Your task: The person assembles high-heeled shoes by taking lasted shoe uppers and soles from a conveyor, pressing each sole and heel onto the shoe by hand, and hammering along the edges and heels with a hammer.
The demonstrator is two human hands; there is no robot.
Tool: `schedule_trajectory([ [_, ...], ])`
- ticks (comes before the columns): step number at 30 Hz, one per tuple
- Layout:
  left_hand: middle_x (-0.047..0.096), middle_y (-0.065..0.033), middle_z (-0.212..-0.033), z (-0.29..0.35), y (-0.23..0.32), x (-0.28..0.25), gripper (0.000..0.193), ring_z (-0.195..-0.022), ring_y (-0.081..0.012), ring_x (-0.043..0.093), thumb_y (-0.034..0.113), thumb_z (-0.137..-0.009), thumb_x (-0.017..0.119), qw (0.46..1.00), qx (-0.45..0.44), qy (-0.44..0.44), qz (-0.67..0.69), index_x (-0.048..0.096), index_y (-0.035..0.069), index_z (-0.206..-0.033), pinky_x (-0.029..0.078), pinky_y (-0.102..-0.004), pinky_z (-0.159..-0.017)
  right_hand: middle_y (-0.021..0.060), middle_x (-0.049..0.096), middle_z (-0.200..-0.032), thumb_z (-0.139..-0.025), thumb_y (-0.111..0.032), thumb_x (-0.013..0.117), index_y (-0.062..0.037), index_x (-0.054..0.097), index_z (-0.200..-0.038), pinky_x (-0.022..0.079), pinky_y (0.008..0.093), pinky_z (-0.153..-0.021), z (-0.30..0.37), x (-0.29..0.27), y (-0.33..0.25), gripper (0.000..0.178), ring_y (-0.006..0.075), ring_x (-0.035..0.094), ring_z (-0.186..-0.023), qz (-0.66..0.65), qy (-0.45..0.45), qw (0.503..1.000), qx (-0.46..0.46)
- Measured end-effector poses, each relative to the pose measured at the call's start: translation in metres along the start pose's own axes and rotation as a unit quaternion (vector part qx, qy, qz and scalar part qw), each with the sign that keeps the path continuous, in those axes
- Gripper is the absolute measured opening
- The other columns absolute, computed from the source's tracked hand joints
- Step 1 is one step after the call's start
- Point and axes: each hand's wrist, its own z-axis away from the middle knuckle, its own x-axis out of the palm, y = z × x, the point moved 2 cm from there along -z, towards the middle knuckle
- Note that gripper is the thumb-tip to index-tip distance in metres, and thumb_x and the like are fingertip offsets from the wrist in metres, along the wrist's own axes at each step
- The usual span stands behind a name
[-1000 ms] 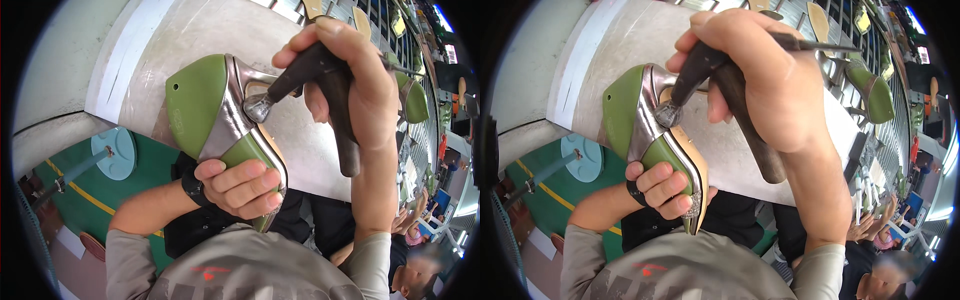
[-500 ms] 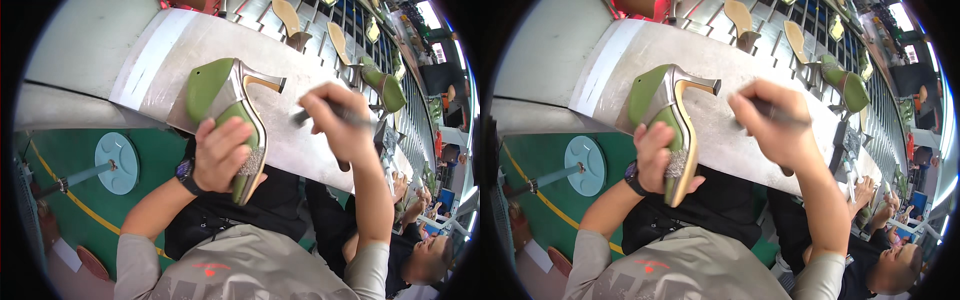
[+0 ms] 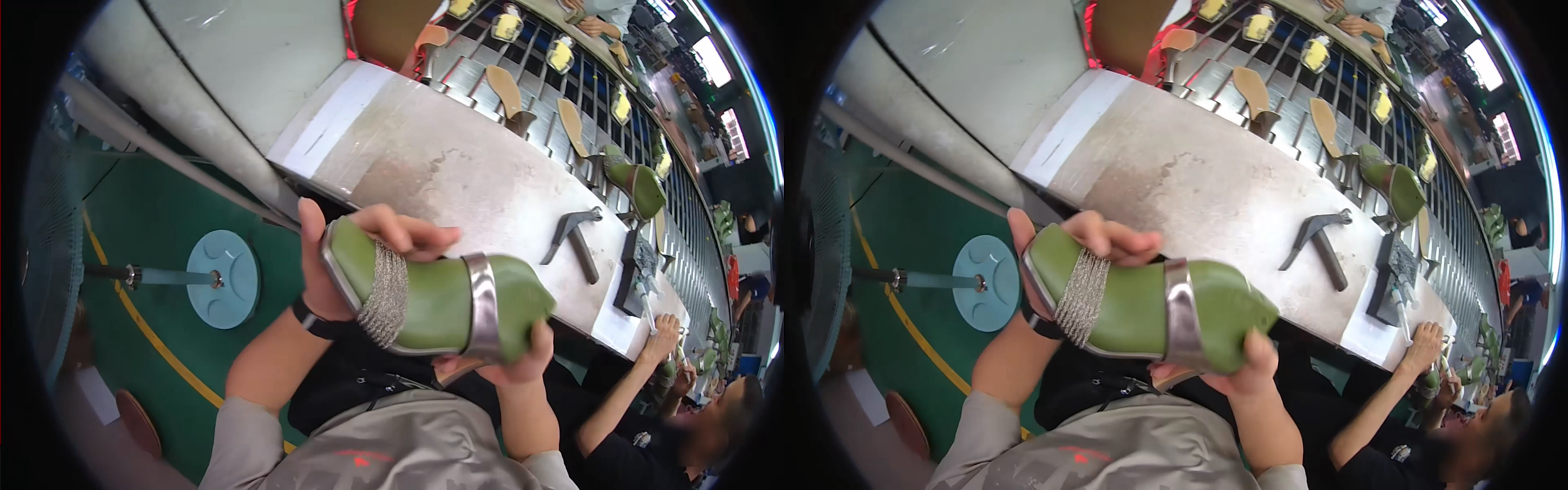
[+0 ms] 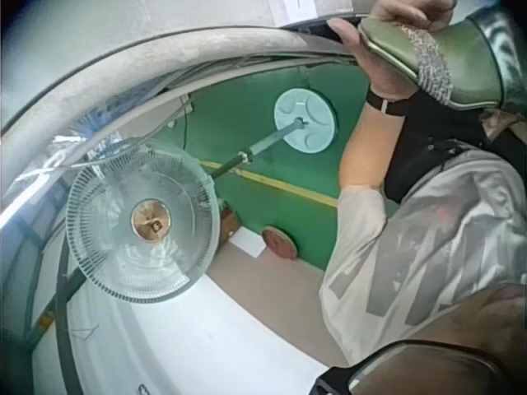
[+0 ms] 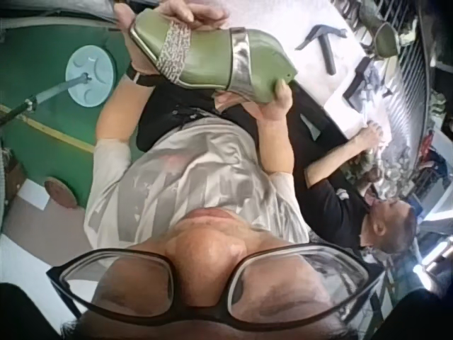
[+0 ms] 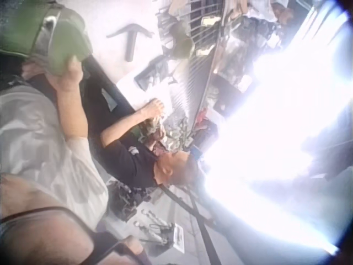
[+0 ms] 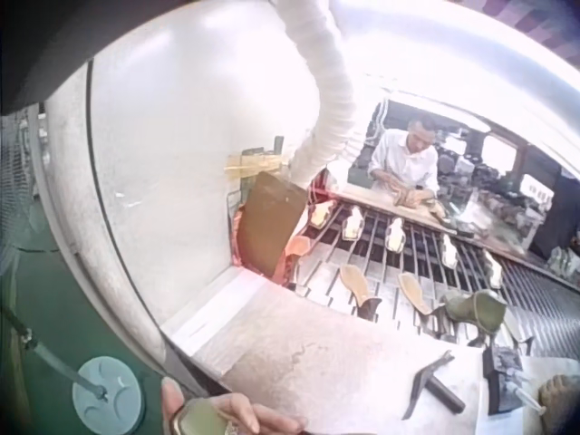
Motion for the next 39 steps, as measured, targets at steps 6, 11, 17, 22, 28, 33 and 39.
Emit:
schedule_trajectory([
  [6,0.057,-0.0246,-0.146,0.022,-0.005,0.035,0.096,-0.137,-0.0360,0.056,0.081,-0.096,0.042,0.946,0.008,0.259,-0.194,0.052,-0.003,-0.142,0.048,-0.0512,-0.113,0.0206,0.063,-0.131,-0.073,-0.028,0.091,-0.0094,0.057,-0.143,0.039,0.0639,-0.111,0.048,0.010,0.016,0.080,0.0359,0.067,-0.111,0.740,-0.064,0.599,-0.299],
  [11,0.070,-0.0244,-0.124,0.044,-0.018,0.029,0.060,-0.120,-0.0382,0.070,0.038,-0.084,0.089,0.961,-0.056,0.145,-0.228,0.063,0.001,-0.123,0.057,-0.0532,-0.104,0.0177,0.063,-0.128,-0.076,-0.026,0.087,-0.0313,0.059,-0.139,0.026,0.0661,-0.119,0.078,0.006,0.043,0.069,0.0321,0.069,-0.109,0.796,-0.014,0.513,-0.321],
  [17,0.070,-0.0234,-0.124,0.047,-0.032,0.032,0.051,-0.123,-0.0349,0.068,0.021,-0.084,0.090,0.983,-0.038,0.078,-0.161,0.065,0.000,-0.124,0.059,-0.0481,-0.103,0.0188,0.063,-0.128,-0.078,-0.025,0.085,-0.0320,0.058,-0.139,0.024,0.0673,-0.120,0.101,0.009,0.055,0.067,0.0312,0.069,-0.109,0.805,0.020,0.492,-0.331],
  [22,0.071,-0.0239,-0.123,0.052,-0.043,0.028,0.054,-0.121,-0.0349,0.069,0.028,-0.085,0.090,0.976,-0.050,0.102,-0.185,0.064,-0.001,-0.123,0.058,-0.0488,-0.103,0.0192,0.064,-0.126,-0.077,-0.028,0.084,-0.0299,0.062,-0.137,0.024,0.0680,-0.119,0.109,0.005,0.057,0.064,0.0313,0.070,-0.108,0.792,0.032,0.517,-0.323],
  [28,0.073,-0.0208,-0.117,0.055,-0.061,0.023,0.069,-0.114,-0.0358,0.072,0.053,-0.084,0.082,0.930,-0.091,0.225,-0.275,0.059,0.003,-0.126,0.059,-0.0501,-0.100,0.0184,0.068,-0.120,-0.078,-0.031,0.082,-0.0298,0.071,-0.132,0.025,0.0658,-0.119,0.113,0.016,0.038,0.055,0.0285,0.070,-0.100,0.785,0.049,0.560,-0.260],
  [33,0.069,-0.0198,-0.123,0.069,-0.072,0.006,0.063,-0.117,-0.0343,0.069,0.059,-0.101,0.059,0.913,-0.108,0.266,-0.289,0.054,0.003,-0.129,0.058,-0.0487,-0.099,0.0160,0.069,-0.111,-0.085,-0.027,0.067,-0.0333,0.071,-0.136,0.032,0.0651,-0.115,0.100,0.017,0.016,0.052,0.0232,0.069,-0.093,0.841,0.038,0.488,-0.233],
  [39,0.068,-0.0114,-0.113,0.072,-0.065,0.004,0.063,-0.100,-0.0194,0.070,0.057,-0.101,0.062,0.912,-0.100,0.269,-0.294,0.055,0.000,-0.127,0.058,-0.0367,-0.088,0.0169,0.067,-0.119,-0.081,-0.026,0.073,-0.0314,0.070,-0.138,0.031,0.0651,-0.115,0.098,0.019,0.016,0.057,0.0236,0.068,-0.101,0.821,0.028,0.528,-0.215],
])
